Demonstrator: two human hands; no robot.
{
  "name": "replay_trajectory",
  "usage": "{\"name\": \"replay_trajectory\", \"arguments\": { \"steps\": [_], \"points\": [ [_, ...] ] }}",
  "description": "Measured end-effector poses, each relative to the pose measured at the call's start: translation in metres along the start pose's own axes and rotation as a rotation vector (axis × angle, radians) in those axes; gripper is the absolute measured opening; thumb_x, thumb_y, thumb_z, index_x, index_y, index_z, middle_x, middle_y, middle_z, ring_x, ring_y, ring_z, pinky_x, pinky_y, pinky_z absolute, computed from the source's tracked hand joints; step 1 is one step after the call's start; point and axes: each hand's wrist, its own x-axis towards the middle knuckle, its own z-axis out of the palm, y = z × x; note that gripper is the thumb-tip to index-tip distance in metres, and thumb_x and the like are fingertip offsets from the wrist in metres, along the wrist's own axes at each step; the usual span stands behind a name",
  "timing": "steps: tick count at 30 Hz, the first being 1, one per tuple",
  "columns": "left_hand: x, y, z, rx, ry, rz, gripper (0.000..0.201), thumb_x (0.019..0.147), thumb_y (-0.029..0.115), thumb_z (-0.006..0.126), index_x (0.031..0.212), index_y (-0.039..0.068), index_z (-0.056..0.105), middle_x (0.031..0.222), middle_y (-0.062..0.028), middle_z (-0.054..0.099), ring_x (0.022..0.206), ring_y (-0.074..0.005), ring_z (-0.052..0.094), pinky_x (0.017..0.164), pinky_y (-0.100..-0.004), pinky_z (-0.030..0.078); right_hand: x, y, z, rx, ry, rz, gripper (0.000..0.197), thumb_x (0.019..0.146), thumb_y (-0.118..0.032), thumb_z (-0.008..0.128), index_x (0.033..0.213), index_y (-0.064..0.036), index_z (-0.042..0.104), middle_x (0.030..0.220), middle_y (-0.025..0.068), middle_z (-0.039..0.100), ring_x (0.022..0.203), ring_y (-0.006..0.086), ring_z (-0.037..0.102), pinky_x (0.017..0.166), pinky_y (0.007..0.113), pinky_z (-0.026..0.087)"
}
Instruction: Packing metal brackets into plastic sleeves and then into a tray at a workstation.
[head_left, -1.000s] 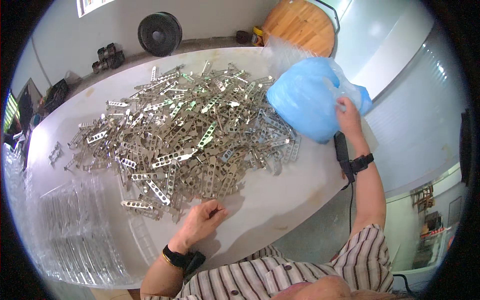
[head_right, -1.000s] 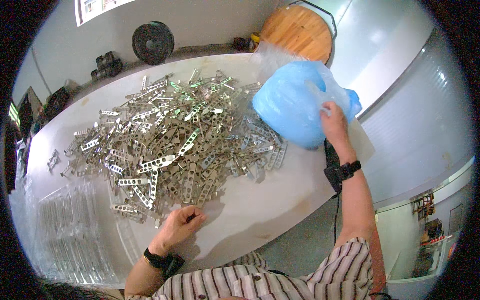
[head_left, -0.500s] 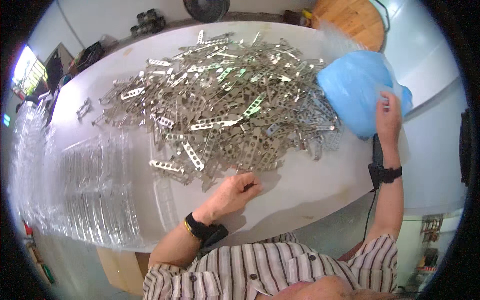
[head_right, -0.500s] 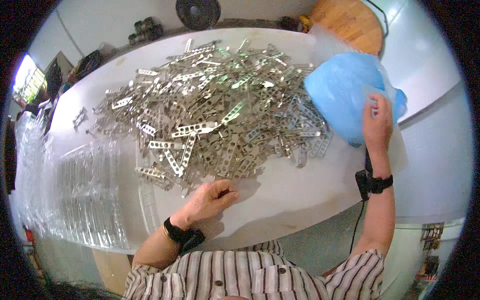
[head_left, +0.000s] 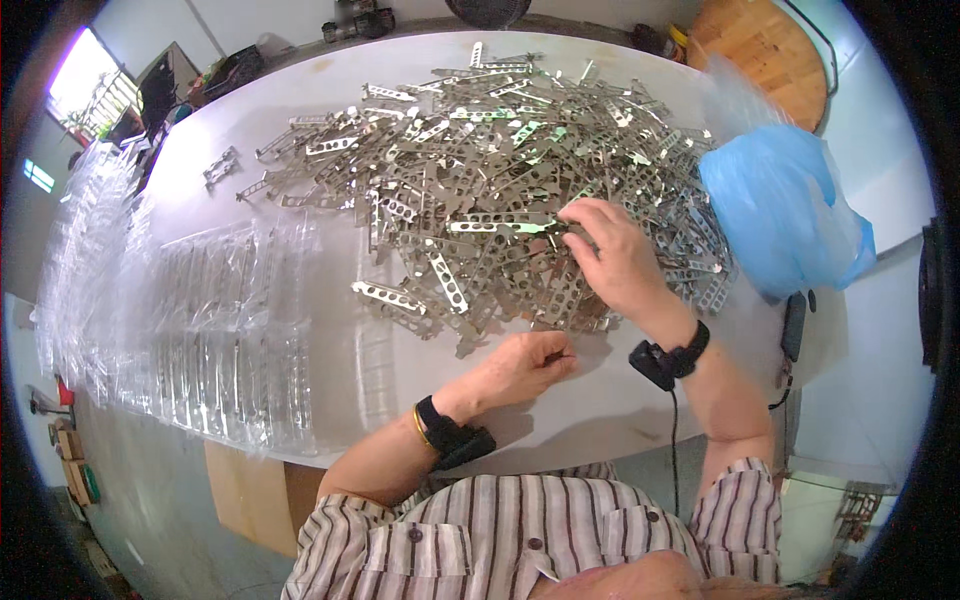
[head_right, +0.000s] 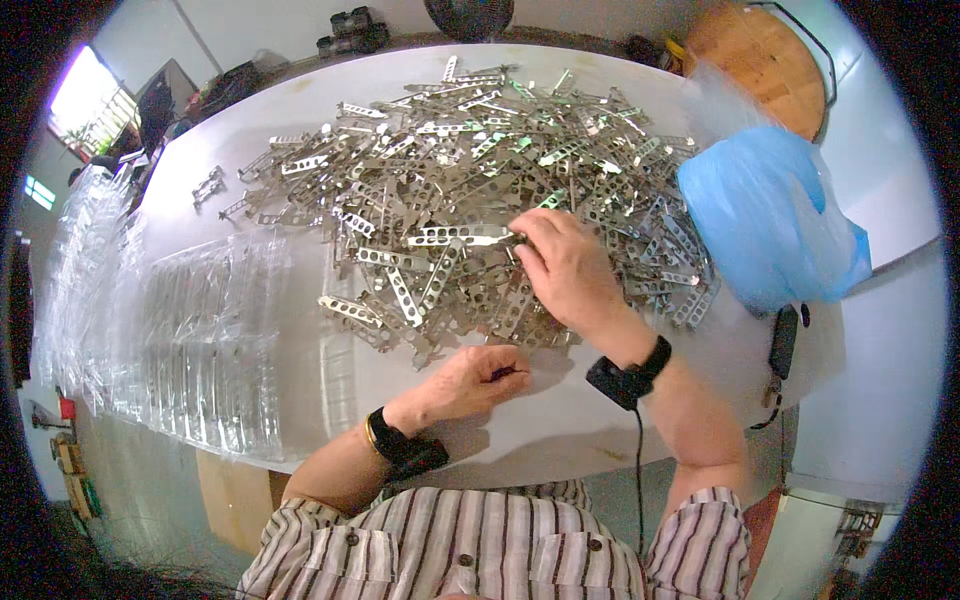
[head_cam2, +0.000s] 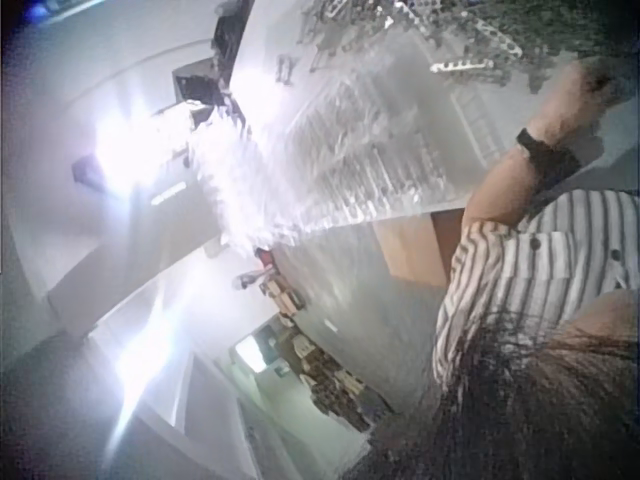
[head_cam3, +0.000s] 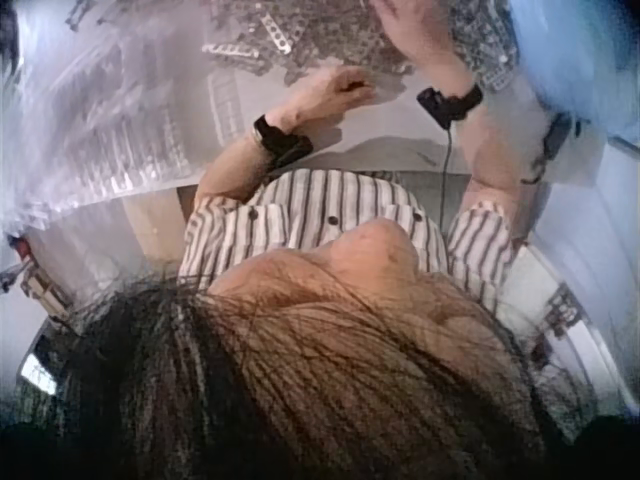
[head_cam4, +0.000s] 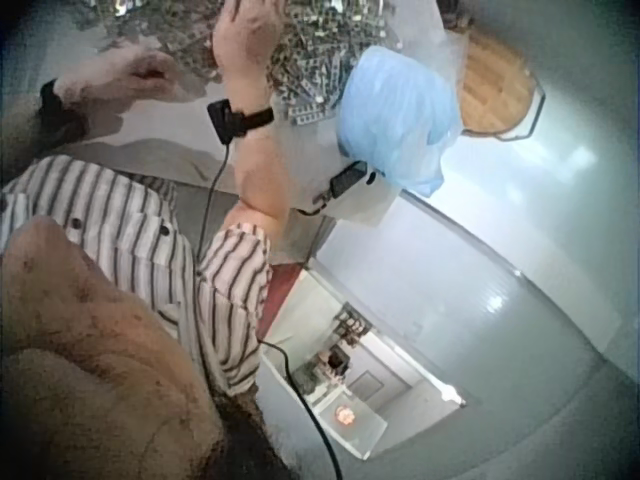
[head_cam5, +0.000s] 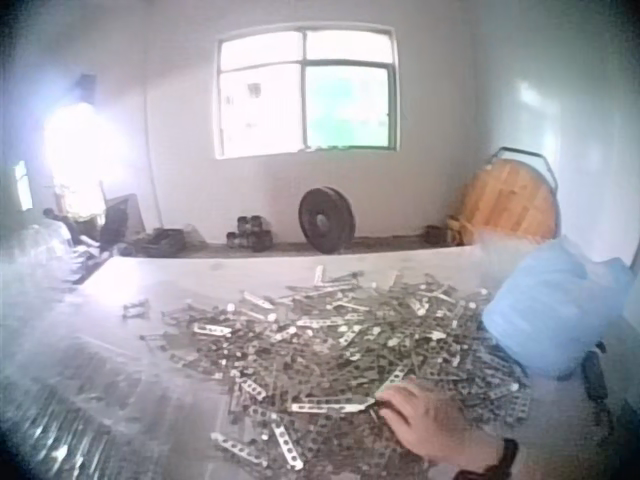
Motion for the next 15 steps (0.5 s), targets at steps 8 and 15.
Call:
{"name": "replay_trajectory", "arguments": {
  "steps": [8,15],
  "points": [
    [-0.001,0.006,-0.003,0.015,-0.013,0.024,0.019,0.097,0.018,0.063,0.092,0.001,0.059,0.073,-0.0072,0.058,0.065,-0.0142,0.051,0.061,-0.0337,0.045,0.016,-0.004,0.034,-0.122,-0.022,-0.028,0.016,0.088,-0.013,0.066,0.102,-0.007,0.062,0.1,0.0099,0.063,0.098,0.031,0.061,0.09,0.045,0.046],
    [0.0,0.0,-0.001,-0.021,-0.009,0.044,0.017,0.097,0.016,0.063,0.091,0.001,0.058,0.074,-0.0076,0.059,0.067,-0.0152,0.052,0.063,-0.0347,0.046,0.016,-0.012,0.035,-0.095,-0.01,-0.073,0.009,0.088,-0.01,0.066,0.091,-0.0066,0.058,0.09,0.0095,0.063,0.09,0.0305,0.061,0.088,0.044,0.044]
  ]
}}
